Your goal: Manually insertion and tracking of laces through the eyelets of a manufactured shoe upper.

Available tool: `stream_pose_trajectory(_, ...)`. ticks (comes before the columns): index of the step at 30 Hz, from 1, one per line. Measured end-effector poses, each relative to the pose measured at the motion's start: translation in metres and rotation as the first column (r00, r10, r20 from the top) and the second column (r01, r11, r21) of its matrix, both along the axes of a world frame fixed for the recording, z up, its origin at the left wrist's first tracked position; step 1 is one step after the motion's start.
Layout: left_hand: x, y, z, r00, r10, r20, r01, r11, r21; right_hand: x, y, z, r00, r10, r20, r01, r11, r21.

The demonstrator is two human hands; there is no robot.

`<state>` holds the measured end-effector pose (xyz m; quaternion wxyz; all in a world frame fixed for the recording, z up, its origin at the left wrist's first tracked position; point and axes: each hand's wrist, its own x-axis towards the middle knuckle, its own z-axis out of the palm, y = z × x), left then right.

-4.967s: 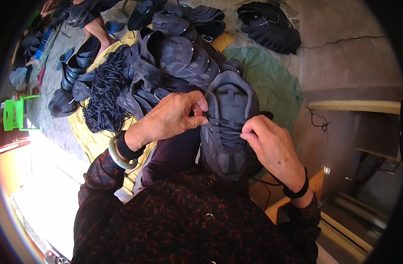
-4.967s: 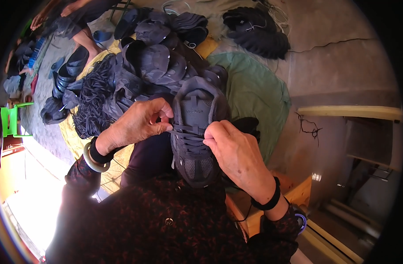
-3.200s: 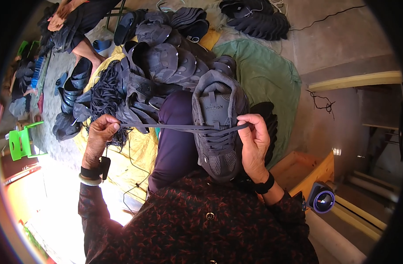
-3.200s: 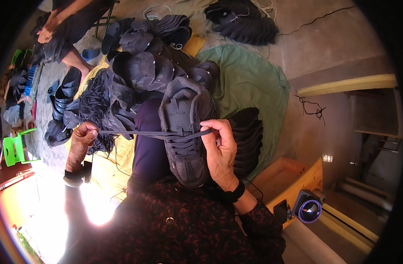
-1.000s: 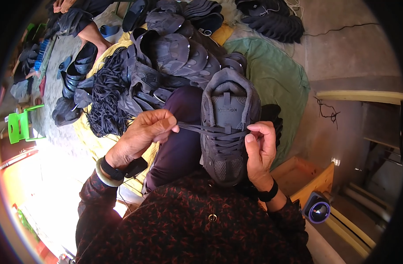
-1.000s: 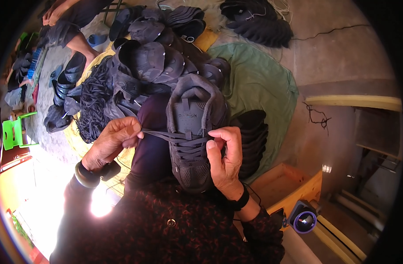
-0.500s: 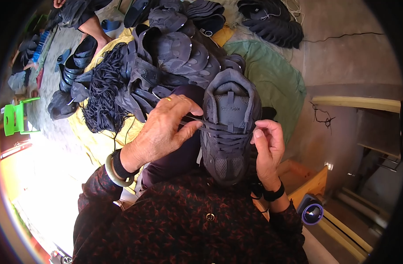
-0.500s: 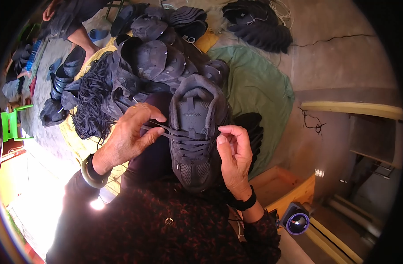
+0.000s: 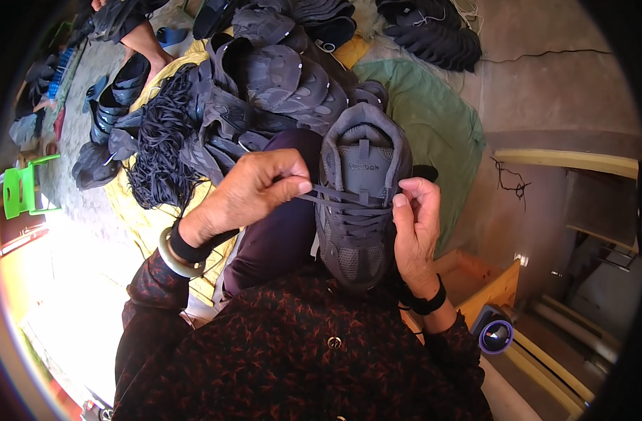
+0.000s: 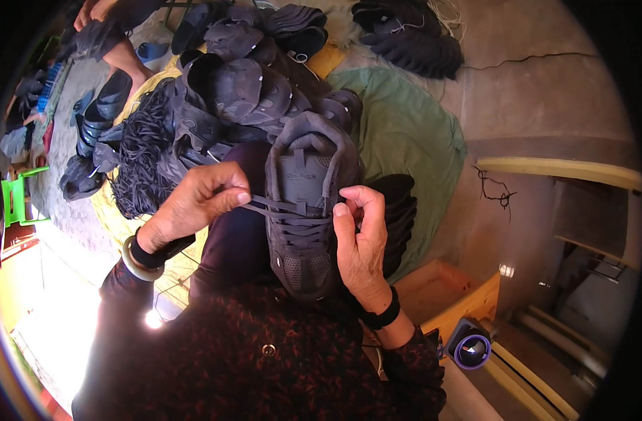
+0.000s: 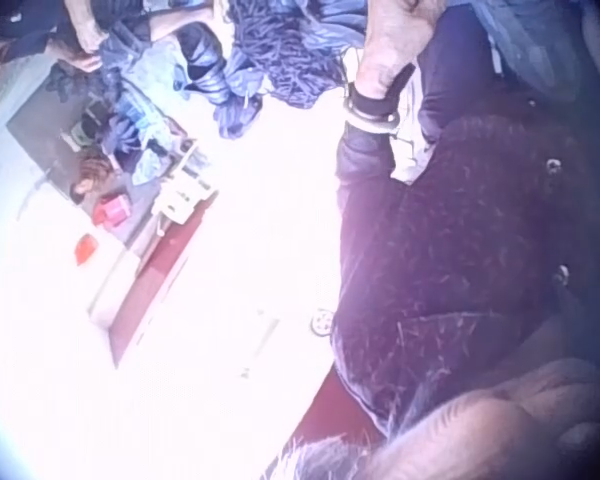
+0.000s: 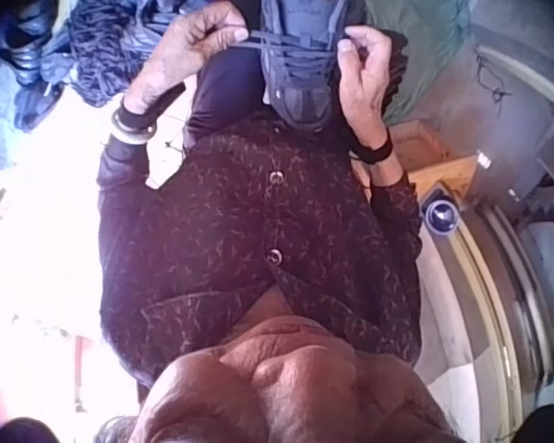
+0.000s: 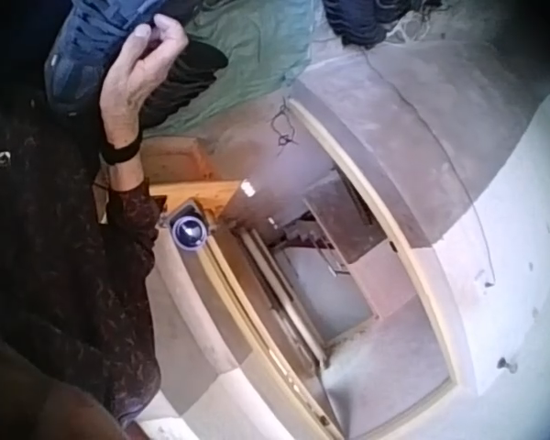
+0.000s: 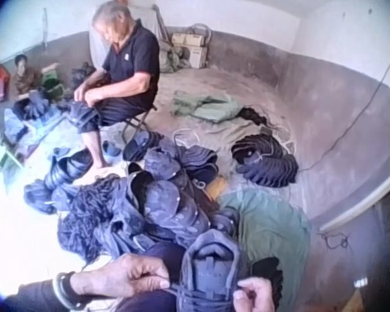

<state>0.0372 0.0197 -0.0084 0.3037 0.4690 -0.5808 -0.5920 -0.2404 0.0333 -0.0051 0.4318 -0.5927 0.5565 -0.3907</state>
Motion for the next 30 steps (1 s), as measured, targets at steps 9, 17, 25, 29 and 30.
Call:
stream_pose_trajectory(9, 0.023, 0.006, -0.013, 0.987, 0.031, -0.156, -0.020, 0.997, 0.077, 0.002, -0.002, 0.000, 1.000, 0.021, -0.014, -0.021, 1.000, -0.005)
stream_pose_trajectory(17, 0.004, -0.001, -0.005, 0.982, 0.006, 0.186, 0.005, 0.998, -0.056, -0.003, 0.000, 0.003, 0.999, 0.024, 0.042, -0.025, 0.999, 0.025)
stream_pose_trajectory(25, -0.009, 0.012, 0.000, 0.932, 0.244, 0.266, -0.083, 0.861, -0.501, -0.009, -0.017, 0.030, 0.974, 0.144, -0.178, -0.177, 0.966, -0.189)
stream_pose_trajectory(29, -0.019, 0.023, -0.001, 0.962, 0.180, 0.204, -0.052, 0.856, -0.514, -0.005, -0.021, 0.036, 0.954, 0.188, -0.234, -0.241, 0.945, -0.222)
stream_pose_trajectory(30, -0.023, 0.025, -0.002, 0.973, 0.141, 0.180, -0.035, 0.869, -0.493, -0.004, -0.020, 0.037, 0.951, 0.204, -0.232, -0.253, 0.945, -0.209)
